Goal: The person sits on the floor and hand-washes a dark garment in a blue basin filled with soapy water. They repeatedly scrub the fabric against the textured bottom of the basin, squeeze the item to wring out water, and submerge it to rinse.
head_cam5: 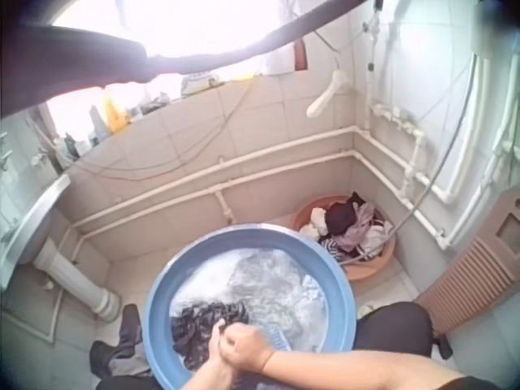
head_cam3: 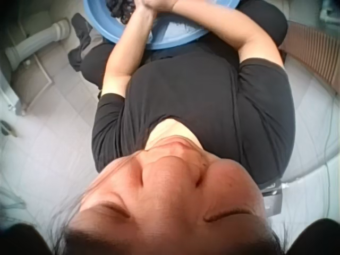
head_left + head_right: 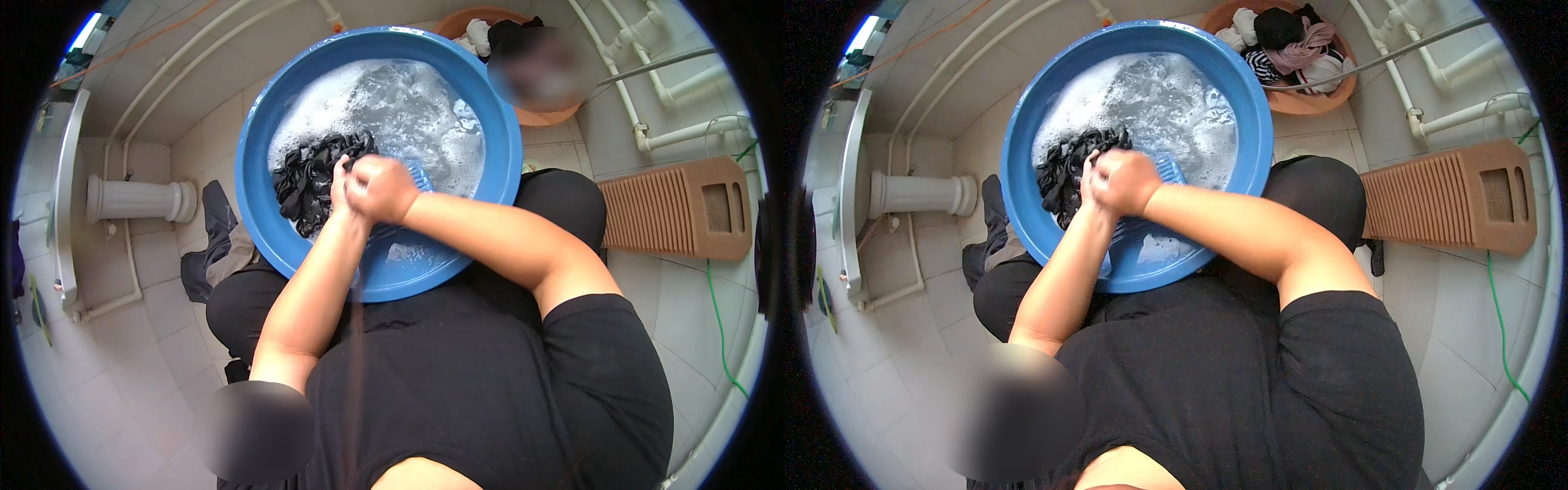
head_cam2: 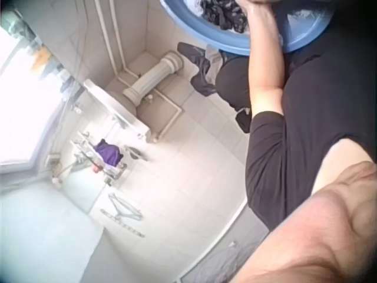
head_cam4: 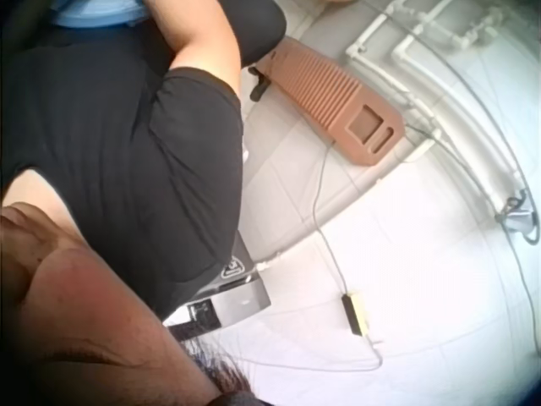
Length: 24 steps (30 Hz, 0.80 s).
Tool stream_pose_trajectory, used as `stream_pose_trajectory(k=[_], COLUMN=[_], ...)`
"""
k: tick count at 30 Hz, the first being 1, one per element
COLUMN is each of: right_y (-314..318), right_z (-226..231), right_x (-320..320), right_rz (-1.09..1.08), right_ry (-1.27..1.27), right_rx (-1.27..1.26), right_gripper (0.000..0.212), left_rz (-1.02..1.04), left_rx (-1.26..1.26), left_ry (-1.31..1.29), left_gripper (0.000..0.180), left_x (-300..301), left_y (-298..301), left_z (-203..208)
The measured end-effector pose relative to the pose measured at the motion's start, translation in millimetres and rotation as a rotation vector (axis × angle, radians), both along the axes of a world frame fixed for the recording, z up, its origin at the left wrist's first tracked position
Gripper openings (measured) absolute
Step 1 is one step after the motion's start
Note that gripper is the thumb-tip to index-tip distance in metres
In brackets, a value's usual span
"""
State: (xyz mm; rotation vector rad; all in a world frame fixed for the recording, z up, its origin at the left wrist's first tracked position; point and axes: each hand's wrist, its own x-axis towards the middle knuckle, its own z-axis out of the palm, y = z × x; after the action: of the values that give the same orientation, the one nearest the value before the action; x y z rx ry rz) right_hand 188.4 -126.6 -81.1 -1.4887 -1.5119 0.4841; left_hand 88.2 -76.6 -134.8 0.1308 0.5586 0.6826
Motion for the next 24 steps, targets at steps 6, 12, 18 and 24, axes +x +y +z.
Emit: stream_pose_trajectory(k=[6, 12, 18, 24], right_y=[56.4, 51.3, 59.7, 54.0], right_z=[-31.7, -52.0, -50.0, -46.5], right_x=[82.2, 101.4, 115.2, 53.8], right_rz=[-0.409, -0.163, -0.059, -0.082], right_ry=[-0.041, -0.404, -0.155, 0.199], right_rx=[-0.433, -0.435, -1.064, -0.36], right_gripper=[0.032, 0.047, 0.062, 0.044], left_rz=[0.211, -0.039, -0.01, -0.029], left_rx=[0.147, 0.315, 0.266, 0.001], left_ry=[0.248, 0.728, 0.702, 0.303], left_gripper=[0.047, 0.055, 0.046, 0.078], left_x=[40.3, -4.6, -19.6, 1.3], left_y=[-8.8, 2.0, 2.2, 7.9], left_z=[54.3, 25.0, 17.2, 19.7])
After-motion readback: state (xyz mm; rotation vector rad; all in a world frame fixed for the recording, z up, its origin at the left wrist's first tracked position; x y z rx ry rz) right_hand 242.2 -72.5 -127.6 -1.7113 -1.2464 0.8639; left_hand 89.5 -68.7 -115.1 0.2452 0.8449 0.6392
